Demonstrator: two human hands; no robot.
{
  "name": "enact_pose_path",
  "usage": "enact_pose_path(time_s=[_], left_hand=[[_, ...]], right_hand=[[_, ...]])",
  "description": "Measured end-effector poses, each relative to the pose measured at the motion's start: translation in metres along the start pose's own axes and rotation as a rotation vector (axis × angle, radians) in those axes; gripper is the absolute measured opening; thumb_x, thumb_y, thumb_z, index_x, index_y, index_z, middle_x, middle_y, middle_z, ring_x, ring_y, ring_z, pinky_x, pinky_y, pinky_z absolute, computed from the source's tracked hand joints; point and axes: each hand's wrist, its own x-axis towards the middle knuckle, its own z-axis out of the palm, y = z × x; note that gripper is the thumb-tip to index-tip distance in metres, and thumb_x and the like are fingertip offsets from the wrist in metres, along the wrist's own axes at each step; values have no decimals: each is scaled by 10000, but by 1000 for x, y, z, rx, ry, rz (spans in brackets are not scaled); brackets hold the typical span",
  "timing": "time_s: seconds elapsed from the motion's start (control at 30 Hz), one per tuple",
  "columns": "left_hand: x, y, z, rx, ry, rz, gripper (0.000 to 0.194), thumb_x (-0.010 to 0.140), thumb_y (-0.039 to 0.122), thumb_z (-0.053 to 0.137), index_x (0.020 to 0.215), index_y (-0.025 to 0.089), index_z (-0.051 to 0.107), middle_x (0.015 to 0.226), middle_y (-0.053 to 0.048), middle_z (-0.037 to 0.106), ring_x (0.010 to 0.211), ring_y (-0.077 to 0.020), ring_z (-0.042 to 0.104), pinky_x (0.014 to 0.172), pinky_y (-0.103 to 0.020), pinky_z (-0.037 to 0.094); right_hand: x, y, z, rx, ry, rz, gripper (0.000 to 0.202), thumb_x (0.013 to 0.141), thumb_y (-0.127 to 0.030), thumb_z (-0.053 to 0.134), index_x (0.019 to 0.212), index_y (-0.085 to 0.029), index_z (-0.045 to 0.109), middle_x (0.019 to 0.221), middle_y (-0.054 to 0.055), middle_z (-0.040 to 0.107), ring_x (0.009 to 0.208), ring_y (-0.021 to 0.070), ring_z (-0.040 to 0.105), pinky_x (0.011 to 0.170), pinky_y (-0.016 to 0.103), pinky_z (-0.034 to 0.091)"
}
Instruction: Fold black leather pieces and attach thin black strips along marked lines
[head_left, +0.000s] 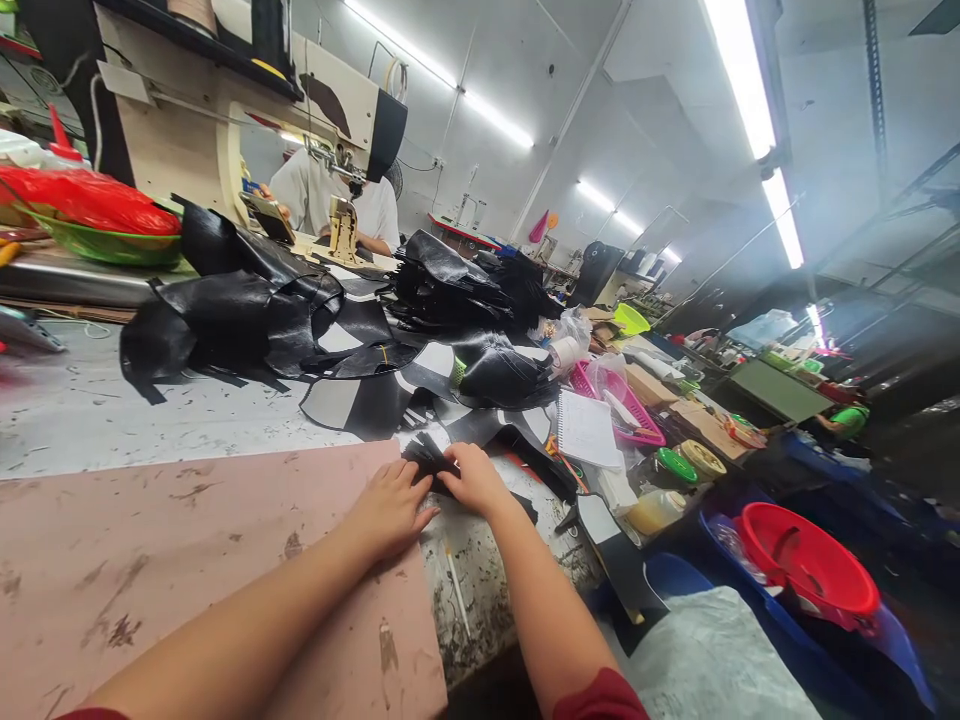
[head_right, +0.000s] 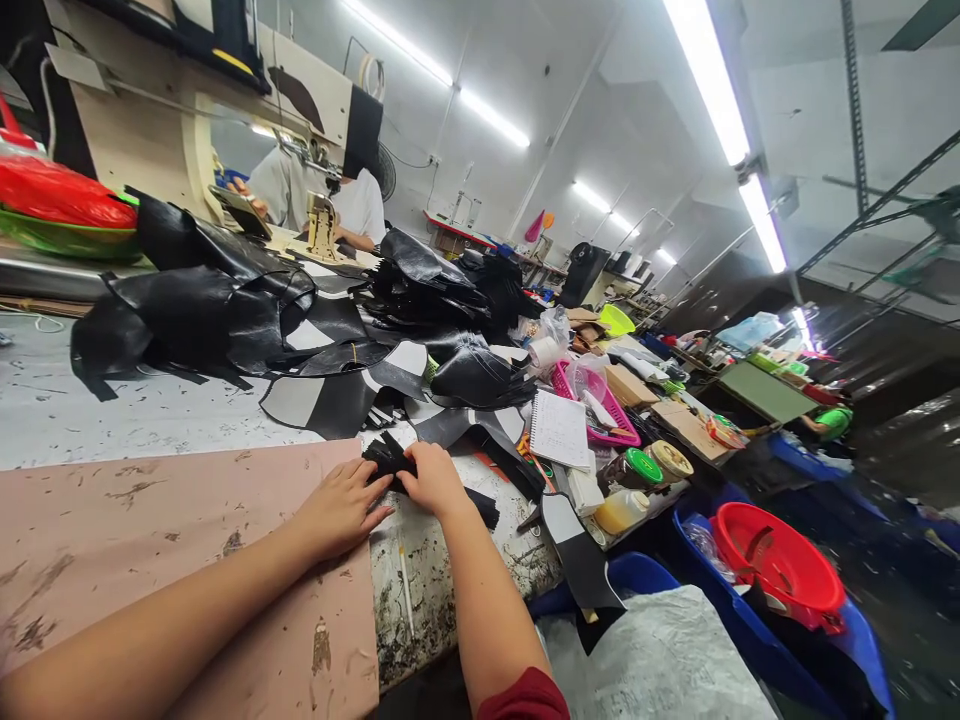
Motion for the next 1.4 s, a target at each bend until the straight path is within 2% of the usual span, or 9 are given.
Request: enact_pose_path(time_s=[0.17,0.23,0.33,0.57,0.7,0.77,0.9,1.13,1.4], left_hand=[[0,1,-2,-2,-19,-1,364,825,419,491,1079,188,610,989,-105,574,965,-266,504,852,-407,395],[1,1,-3,-6,-24,-3,365,820,422,498,1078,190,613,983,-101,574,965,-262,502,858,-403,392],[1,0,-3,-13,-32,-4,354,814,425,505,1037,180,632,964,-101,574,957,-261,501,862,-401,390],[0,0,-5,-34,-38,-10,305,821,402,498,1030,213,616,974,-88,575,971,-256,505,867,-403,385],[0,1,-5,-52,-40,-20,202,809,325,500,918,201,617,934,-80,584,949,-250,510,851,-395,395],[1,0,-5,-62,-36,-38,144,788,206,474,857,184,598,899,-77,587,909,-237,517,827,-378,405],[3,-3,-7,-82,-19,-100,218,699,57,423,821,170,565,865,-78,584,865,-227,521,783,-354,423],[3,-4,-9,-92,-26,-114,231,692,61,436,821,164,598,938,-96,587,950,-248,506,833,-374,415],[5,-3,-11,-74,-71,-119,175,723,119,458,776,138,624,922,-122,598,943,-274,514,815,-396,417]], right_hand=[[7,-3,-9,-81,-54,-31,97,765,-209,624,856,-177,607,907,51,601,869,193,501,712,288,338],[8,-7,-13,-118,-75,-74,56,776,-177,595,828,-184,615,917,53,599,891,200,493,716,295,332],[9,-12,-16,-167,-113,-133,131,806,-122,514,792,-194,622,899,56,599,900,199,487,726,302,325],[13,-13,-18,-248,-148,-93,127,780,-212,583,895,-179,625,913,81,598,880,223,510,707,316,339],[13,-15,-20,-259,-174,-156,121,794,-160,539,869,-187,630,927,77,612,913,227,517,722,318,329],[12,-16,-19,-259,-184,-175,124,799,-154,527,875,-176,623,919,83,625,904,230,528,730,325,322],[9,-12,-19,-247,-182,-148,123,806,-183,514,881,-149,605,886,99,647,861,232,551,725,328,310],[2,-10,-19,-153,-169,-77,81,713,-196,559,772,-168,607,788,50,651,779,200,558,652,279,292],[-2,0,-19,-19,-190,-102,118,659,-189,629,776,-201,626,795,-12,642,764,155,548,656,244,306]])
